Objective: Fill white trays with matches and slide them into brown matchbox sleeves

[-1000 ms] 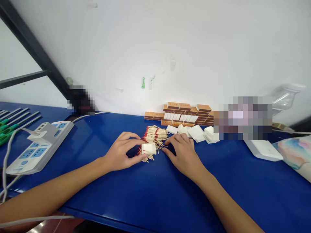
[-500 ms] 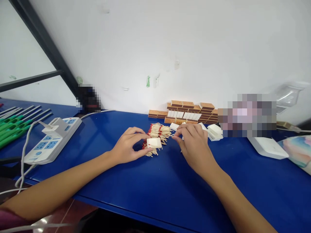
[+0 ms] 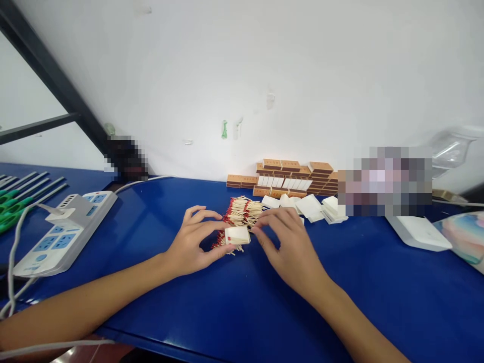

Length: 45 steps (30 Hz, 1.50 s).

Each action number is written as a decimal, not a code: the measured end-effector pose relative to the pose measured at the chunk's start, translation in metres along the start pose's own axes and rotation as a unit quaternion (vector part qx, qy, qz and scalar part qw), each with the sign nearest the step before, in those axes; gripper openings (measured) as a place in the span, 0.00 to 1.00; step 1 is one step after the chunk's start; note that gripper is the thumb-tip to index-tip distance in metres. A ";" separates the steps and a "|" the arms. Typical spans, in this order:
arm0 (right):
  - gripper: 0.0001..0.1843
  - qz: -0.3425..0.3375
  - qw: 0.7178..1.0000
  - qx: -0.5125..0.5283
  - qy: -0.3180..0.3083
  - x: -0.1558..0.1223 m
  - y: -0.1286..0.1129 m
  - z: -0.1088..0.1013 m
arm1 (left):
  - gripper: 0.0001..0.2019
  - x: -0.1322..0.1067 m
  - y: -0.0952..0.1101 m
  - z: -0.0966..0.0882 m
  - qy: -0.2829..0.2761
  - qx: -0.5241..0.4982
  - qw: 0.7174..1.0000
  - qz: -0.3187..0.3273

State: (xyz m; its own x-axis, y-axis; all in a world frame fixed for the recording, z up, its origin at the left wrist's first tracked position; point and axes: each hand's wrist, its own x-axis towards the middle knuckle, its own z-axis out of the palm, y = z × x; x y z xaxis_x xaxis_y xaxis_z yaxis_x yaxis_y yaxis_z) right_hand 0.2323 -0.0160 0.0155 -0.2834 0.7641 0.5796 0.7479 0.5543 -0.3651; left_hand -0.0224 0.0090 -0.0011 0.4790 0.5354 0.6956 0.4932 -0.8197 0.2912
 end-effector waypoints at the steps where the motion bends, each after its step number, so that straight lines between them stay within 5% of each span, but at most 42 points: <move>1: 0.07 0.015 1.000 -0.016 0.016 0.002 0.005 -0.002 | 0.17 0.001 -0.001 0.000 0.011 0.010 1.000 -0.013; 8: 0.10 0.057 0.997 -0.045 -0.028 -0.004 0.023 0.008 | 0.13 0.009 -0.013 -0.007 0.077 0.063 0.992 -0.083; 20: 0.08 0.076 0.993 -0.065 -0.059 0.001 0.007 0.040 | 0.14 0.007 -0.010 -0.005 0.063 0.056 0.995 -0.057; 35: 0.13 0.013 0.952 -0.285 -0.110 -0.017 0.027 0.035 | 0.16 0.005 -0.005 -0.003 0.014 0.038 0.999 -0.032; 41: 0.16 -0.015 0.972 -0.222 -0.070 -0.020 0.046 0.018 | 0.16 0.003 -0.003 -0.001 -0.005 0.007 0.999 -0.046; 45: 0.16 0.054 0.988 -0.121 -0.080 -0.016 0.048 -0.004 | 0.16 0.001 -0.002 0.000 -0.004 0.000 1.000 -0.026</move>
State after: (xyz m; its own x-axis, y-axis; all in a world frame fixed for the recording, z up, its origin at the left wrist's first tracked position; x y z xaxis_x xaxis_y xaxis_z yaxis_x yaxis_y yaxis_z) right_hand 0.2751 -0.0022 -0.0085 -0.2704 0.8674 0.4177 0.8953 0.3861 -0.2222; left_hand -0.0235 0.0113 -0.0008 0.4584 0.5782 0.6750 0.5167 -0.7913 0.3270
